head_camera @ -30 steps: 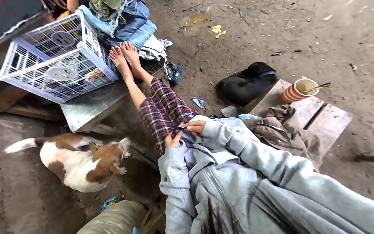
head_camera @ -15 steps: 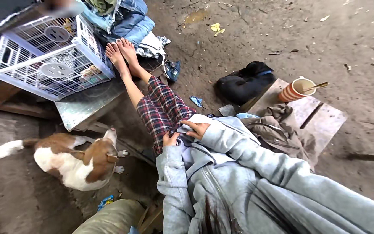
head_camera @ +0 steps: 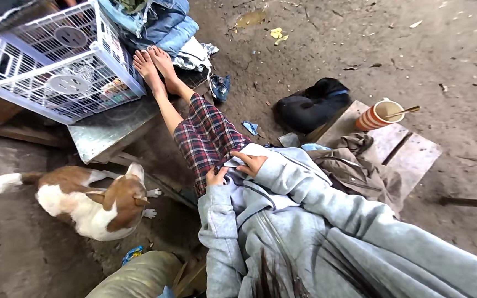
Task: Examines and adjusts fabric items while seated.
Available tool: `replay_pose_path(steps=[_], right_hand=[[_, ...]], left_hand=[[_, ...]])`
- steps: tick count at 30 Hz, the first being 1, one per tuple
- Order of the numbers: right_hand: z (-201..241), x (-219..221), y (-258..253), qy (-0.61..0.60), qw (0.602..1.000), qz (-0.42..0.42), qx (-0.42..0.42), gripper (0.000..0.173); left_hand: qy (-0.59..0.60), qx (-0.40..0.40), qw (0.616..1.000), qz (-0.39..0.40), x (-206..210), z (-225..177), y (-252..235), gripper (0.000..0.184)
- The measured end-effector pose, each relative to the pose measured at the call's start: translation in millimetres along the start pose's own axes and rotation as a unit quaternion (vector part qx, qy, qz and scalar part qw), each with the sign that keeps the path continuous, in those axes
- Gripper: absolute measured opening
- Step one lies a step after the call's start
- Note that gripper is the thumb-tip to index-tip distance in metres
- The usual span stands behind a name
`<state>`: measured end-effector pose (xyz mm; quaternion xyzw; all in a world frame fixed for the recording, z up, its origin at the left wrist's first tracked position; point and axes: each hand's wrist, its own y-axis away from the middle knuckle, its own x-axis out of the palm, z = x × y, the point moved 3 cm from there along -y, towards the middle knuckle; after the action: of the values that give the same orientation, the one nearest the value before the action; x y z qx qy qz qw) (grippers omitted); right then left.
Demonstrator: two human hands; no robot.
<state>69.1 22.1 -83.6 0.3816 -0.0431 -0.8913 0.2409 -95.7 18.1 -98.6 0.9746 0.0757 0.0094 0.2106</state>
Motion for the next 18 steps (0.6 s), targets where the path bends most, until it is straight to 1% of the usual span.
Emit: replay_pose_path(steps=[2, 5, 7, 8, 11, 15, 18], right_hand=[[3, 1, -3, 0.002, 1.000, 0.007, 0.005, 0.055], [9, 0, -7, 0.001, 0.999, 0.045, 0.018, 0.053], [8, 1, -7, -0.016, 0.999, 0.046, -0.001, 0.050], [6, 1, -6, -0.035, 0.999, 0.035, -0.019, 0.048], [-3, 2, -6, -0.153, 0.986, -0.010, -0.061, 0.042], [-19, 6, -11, -0.307, 0.951, 0.016, -0.028, 0.040], [-20, 8, -13, -0.372, 0.928, 0.029, -0.016, 0.039]], left_hand=[[-0.004, 0.000, 1.000, -0.001, 2, 0, 0, 0.012], [-0.006, -0.001, 1.000, -0.011, 5, -1, 3, 0.015], [-0.003, -0.003, 1.000, -0.017, 5, -2, 4, 0.015], [-0.003, -0.002, 1.000, -0.018, 5, -1, 5, 0.015], [-0.027, 0.006, 0.999, -0.016, 5, -2, 4, 0.017], [-0.096, 0.026, 0.995, -0.004, 4, -1, 2, 0.018], [-0.089, 0.039, 0.995, -0.015, 7, -1, 1, 0.021]])
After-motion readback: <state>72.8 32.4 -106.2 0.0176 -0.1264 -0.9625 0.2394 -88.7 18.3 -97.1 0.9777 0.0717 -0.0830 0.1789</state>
